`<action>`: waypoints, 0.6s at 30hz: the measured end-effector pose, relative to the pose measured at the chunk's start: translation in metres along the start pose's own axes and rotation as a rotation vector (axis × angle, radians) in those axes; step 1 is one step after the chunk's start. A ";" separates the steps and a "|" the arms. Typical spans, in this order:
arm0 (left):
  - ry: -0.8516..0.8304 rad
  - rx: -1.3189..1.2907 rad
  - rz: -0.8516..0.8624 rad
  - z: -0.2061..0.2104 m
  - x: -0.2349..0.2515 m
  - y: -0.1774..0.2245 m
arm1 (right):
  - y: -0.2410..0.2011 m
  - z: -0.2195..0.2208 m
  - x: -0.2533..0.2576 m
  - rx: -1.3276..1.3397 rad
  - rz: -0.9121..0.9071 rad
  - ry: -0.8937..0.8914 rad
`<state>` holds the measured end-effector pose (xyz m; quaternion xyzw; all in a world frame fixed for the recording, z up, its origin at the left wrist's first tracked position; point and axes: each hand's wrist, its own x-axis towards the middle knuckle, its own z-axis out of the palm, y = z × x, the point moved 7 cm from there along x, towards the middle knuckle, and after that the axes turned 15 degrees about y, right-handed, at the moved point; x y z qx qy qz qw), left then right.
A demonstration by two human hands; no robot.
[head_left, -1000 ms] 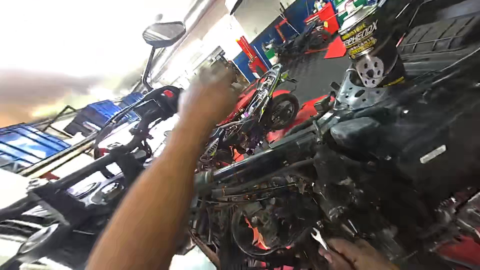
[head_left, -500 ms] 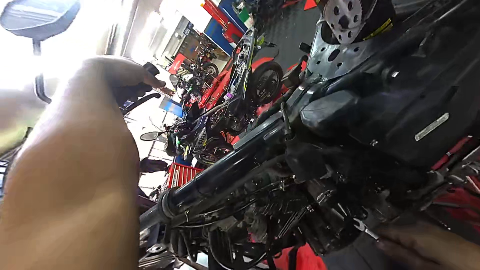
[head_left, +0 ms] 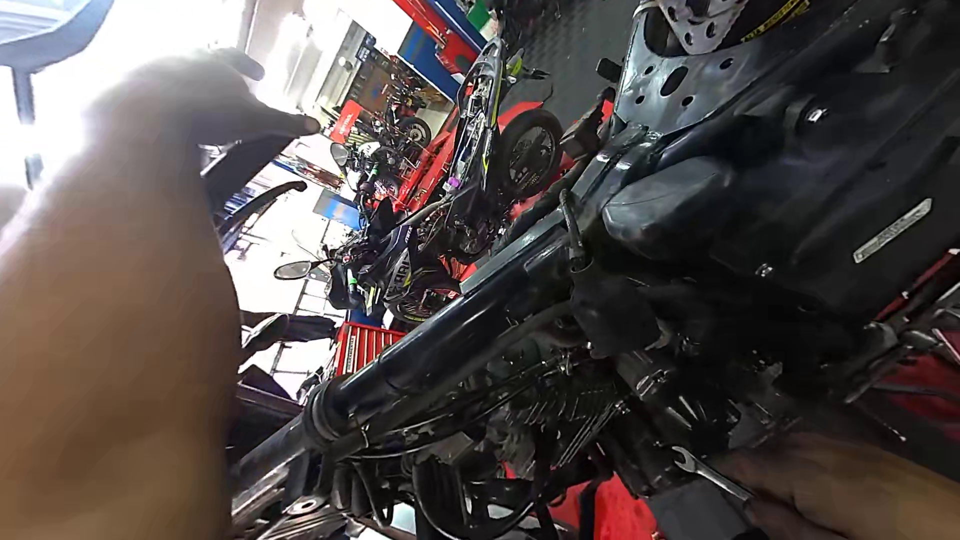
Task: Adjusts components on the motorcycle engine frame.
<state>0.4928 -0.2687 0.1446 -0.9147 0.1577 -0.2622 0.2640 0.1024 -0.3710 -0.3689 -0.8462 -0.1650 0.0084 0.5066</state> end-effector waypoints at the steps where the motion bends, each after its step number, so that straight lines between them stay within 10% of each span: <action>1: -0.051 -0.052 -0.033 0.003 -0.002 -0.002 | 0.003 0.001 -0.001 -0.012 0.009 -0.006; 6: -0.413 -0.389 -0.389 0.042 -0.030 0.001 | 0.030 0.008 -0.006 0.019 0.159 0.023; 18: 0.006 0.177 -0.175 0.032 -0.028 0.016 | 0.020 0.001 0.006 0.035 0.271 -0.058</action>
